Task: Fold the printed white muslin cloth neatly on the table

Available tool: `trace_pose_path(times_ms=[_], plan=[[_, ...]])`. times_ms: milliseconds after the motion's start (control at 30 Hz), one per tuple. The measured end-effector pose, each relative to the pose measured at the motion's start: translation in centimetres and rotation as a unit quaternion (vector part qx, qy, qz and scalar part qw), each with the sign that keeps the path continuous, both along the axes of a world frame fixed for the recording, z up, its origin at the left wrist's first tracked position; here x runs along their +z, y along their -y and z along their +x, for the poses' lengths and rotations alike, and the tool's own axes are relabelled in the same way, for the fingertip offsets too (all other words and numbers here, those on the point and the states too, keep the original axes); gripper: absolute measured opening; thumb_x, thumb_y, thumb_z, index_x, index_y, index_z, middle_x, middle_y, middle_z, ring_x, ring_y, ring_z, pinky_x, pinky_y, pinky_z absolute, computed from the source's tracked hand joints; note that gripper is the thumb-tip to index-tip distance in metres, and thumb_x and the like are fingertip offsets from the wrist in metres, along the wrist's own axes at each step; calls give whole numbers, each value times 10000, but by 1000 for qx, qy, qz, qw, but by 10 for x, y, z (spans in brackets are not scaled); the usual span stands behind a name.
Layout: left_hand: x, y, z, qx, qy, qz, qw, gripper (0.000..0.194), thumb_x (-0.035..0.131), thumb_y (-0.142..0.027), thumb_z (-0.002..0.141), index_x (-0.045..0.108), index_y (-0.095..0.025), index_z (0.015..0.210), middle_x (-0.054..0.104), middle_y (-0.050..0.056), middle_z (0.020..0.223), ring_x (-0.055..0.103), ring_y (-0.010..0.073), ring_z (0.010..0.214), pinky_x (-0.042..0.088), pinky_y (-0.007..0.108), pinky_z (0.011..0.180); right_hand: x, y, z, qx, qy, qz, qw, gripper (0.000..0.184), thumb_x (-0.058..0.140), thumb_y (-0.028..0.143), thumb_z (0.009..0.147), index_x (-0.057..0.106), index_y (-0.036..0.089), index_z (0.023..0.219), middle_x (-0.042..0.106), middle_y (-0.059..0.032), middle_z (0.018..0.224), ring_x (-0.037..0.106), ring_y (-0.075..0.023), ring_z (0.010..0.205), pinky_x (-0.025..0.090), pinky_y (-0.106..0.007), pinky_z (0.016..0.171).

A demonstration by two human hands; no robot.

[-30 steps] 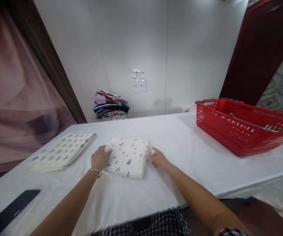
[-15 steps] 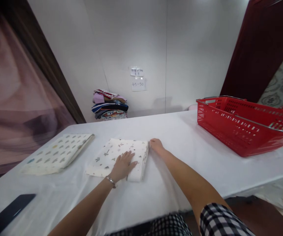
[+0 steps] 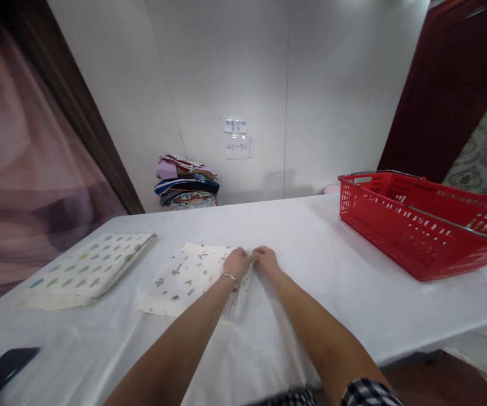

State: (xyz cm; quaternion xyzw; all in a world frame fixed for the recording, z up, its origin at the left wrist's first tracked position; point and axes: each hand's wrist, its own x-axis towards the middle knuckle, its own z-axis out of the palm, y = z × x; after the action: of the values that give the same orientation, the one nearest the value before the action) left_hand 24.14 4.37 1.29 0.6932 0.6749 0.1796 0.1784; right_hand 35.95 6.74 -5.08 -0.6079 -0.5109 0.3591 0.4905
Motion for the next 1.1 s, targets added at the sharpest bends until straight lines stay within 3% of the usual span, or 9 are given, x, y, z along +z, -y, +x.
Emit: trace_pose_path(times_ms=[133, 333, 500, 1100], plan=[[-5, -4, -1, 0, -15, 10, 1000, 267, 495, -382, 753, 602, -171, 878, 641, 115, 976, 597, 217, 889, 414, 294, 691, -3, -4, 1, 10, 11, -1, 1000, 180, 534, 252, 637, 650, 166, 745, 639, -10, 653, 572, -149, 635, 450, -250, 584], [-4, -2, -3, 10, 29, 0, 1000, 203, 461, -358, 780, 606, -216, 784, 669, 45, 855, 600, 181, 814, 403, 272, 665, 0, -4, 4, 25, 7, -2, 1000, 150, 549, 291, 640, 621, 163, 668, 583, 14, 543, 529, -129, 554, 414, -234, 544], [-7, 1, -3, 0, 33, 43, 999, 193, 454, -343, 801, 600, -220, 776, 664, 33, 875, 591, 161, 802, 394, 264, 671, 4, 0, 5, 46, -7, -4, 999, 164, 537, 315, 658, 598, 163, 648, 503, 43, 453, 466, -106, 465, 376, -219, 495], [-11, 2, -4, 19, 70, 50, 996, 173, 474, -316, 799, 594, -205, 742, 649, 14, 790, 564, 128, 718, 362, 233, 629, 14, 1, 3, 62, -26, -19, 998, 175, 514, 323, 678, 575, 169, 620, 452, 46, 398, 447, -107, 442, 349, -217, 486]])
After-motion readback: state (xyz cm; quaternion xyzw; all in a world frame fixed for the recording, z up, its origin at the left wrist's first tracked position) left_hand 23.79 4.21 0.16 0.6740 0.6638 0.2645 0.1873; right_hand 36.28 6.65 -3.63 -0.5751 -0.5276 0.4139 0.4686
